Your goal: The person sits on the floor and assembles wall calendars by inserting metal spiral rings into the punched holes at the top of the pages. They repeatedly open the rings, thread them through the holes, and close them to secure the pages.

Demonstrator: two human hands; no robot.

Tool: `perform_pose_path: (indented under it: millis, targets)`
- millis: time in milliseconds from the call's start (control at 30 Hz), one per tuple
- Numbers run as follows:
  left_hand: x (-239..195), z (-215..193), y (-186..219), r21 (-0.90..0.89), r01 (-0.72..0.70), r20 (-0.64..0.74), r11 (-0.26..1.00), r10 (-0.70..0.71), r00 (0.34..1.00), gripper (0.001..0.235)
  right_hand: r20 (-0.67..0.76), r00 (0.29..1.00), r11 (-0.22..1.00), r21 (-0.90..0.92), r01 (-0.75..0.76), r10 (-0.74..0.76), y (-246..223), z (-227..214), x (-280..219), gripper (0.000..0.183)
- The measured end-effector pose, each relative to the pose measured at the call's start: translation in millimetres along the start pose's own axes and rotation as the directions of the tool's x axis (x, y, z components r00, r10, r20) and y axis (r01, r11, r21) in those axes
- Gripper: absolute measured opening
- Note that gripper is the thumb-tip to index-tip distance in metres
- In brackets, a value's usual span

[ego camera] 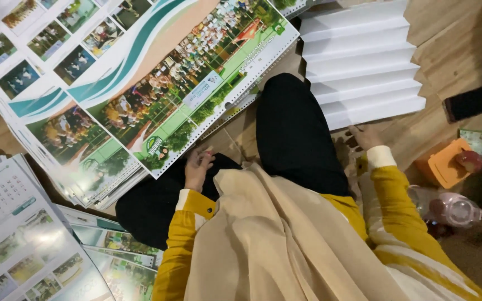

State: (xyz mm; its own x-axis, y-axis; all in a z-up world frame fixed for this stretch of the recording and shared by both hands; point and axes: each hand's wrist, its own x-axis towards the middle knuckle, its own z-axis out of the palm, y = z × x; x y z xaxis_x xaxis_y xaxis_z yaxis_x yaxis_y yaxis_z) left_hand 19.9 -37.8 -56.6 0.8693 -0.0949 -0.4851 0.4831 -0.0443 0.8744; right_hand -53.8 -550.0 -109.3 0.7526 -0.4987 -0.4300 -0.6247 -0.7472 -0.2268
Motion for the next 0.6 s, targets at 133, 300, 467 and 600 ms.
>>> perform_pose_path:
  millis: [133,300,467,600]
  targets:
    - [1.8,-2.5,-6.8,0.015,0.006,-0.008,1.0,-0.006,1.0,0.04,0.161,0.968,0.867,0.435,-0.243,0.19,-92.1,-25.7,-45.2,0.066]
    - [8.3,-3.9,-14.9,0.03,0.02,0.008,0.999,-0.02,1.0,0.039,0.457,0.867,0.243,0.834,-0.496,0.2,-119.1,-27.3,-53.8,0.088]
    - [3.0,-0.3,-4.1,0.061,0.059,-0.002,0.996,-0.059,0.998,0.042,0.03,0.865,0.214,0.964,-0.158,0.501,-23.1,62.6,77.8,0.03]
    - [3.8,2.1,-3.3,0.047,0.068,0.004,0.997,-0.068,0.998,0.043,0.107,0.827,0.031,0.988,-0.148,0.552,-65.4,12.6,30.3,0.015]
